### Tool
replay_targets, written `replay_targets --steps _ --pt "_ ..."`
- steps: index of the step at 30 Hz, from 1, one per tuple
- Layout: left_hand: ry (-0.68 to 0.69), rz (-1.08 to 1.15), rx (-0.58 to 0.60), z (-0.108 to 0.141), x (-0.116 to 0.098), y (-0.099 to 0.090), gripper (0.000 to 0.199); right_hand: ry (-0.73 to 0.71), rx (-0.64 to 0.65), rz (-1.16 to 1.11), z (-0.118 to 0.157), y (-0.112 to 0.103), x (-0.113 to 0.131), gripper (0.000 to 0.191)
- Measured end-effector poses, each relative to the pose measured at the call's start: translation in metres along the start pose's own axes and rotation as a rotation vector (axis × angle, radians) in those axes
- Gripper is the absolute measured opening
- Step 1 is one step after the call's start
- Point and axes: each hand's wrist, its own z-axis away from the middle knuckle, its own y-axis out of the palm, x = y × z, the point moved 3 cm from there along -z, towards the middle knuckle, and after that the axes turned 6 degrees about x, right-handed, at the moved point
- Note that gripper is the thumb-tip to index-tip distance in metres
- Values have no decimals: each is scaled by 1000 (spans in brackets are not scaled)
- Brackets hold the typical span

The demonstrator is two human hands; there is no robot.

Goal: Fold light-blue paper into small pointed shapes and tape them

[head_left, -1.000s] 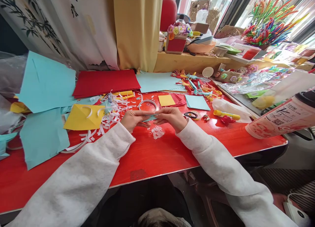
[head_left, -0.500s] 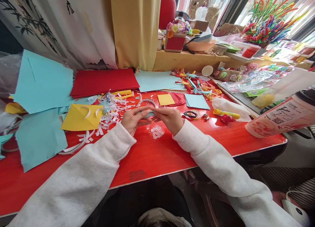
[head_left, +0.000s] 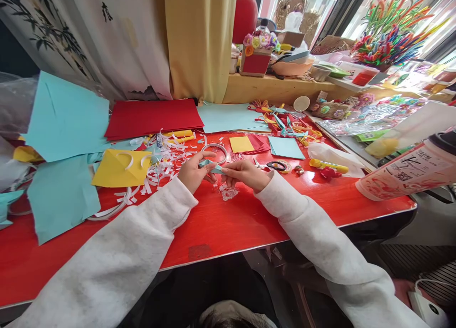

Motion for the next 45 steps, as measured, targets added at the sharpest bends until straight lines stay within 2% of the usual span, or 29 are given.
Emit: replay_targets --steps 4,7,10,15,19,28,33,36,42,45 --pt "-54 66 -3 -1 1 -2 24 -87 -122 234 0 1 -2 35" --pt "-95 74 10 -1 1 -1 26 -77 -167 273 0 1 -5 36" --pt "-118 50 16 -2 1 -2 30 -16 -122 151 0 1 -5 35" --pt "-108 -64 17 -3 -1 -6 29 144 56 -195 2 1 -3 32" --pt "-82 -72 49 -1 -6 -7 27 180 127 -282 4 0 -4 24" --pt "-66 -46 14 0 -7 -6 29 93 42 -161 -1 3 -9 28" --pt "-79 -91 -42 0 -7 -9 29 215 156 -264 3 4 -6 29" --pt "-90 -95 -38 0 -8 -10 30 225 181 -252 4 4 -6 27" --pt "-105 -76 -18 -2 -5 -13 29 88 40 -97 0 6 -11 29" --pt "-124 -83 -25 -3 -2 -16 28 115 82 -145 -1 7 -13 30"
